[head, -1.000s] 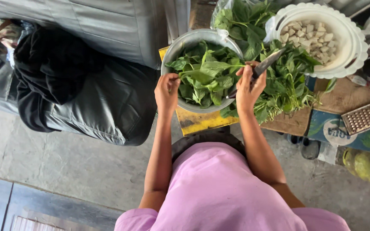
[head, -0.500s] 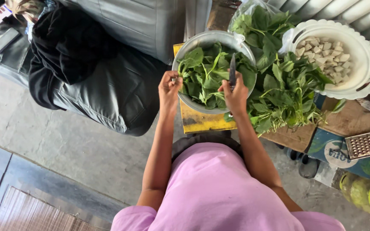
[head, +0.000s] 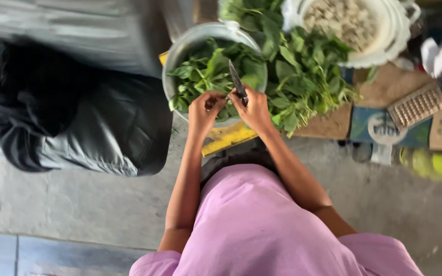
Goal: The person picks leaves from stems and uses a knife to cut them into a metal bowl.
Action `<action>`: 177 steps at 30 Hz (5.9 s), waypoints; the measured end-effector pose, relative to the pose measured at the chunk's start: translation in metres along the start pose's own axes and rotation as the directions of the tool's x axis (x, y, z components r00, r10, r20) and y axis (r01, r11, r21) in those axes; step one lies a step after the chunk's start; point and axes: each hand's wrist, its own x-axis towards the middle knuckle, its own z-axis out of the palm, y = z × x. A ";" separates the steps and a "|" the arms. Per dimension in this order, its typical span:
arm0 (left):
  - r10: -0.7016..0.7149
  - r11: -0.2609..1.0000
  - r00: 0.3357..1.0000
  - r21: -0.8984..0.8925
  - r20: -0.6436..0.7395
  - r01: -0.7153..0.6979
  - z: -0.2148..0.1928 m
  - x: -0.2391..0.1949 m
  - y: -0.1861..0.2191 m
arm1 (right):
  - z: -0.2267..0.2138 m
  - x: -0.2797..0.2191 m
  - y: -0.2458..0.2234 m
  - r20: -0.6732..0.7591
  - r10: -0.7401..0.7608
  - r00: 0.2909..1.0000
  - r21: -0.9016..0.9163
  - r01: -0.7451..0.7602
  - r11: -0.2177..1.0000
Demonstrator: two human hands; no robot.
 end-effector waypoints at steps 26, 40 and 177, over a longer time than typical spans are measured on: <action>0.176 0.968 0.939 0.120 0.296 -0.219 0.155 0.010 0.036 | -0.224 -0.065 0.175 -0.563 0.304 0.769 -0.139 -0.451 0.882; 0.281 0.889 0.887 0.248 0.367 -0.385 0.262 -0.002 0.019 | -0.219 -0.054 0.170 -0.255 0.132 0.958 -0.369 -0.223 0.902; -0.092 0.624 0.991 -0.770 0.096 0.133 -0.046 -0.001 0.004 | 0.009 -0.066 -0.102 -0.150 0.267 0.952 0.014 -0.268 0.963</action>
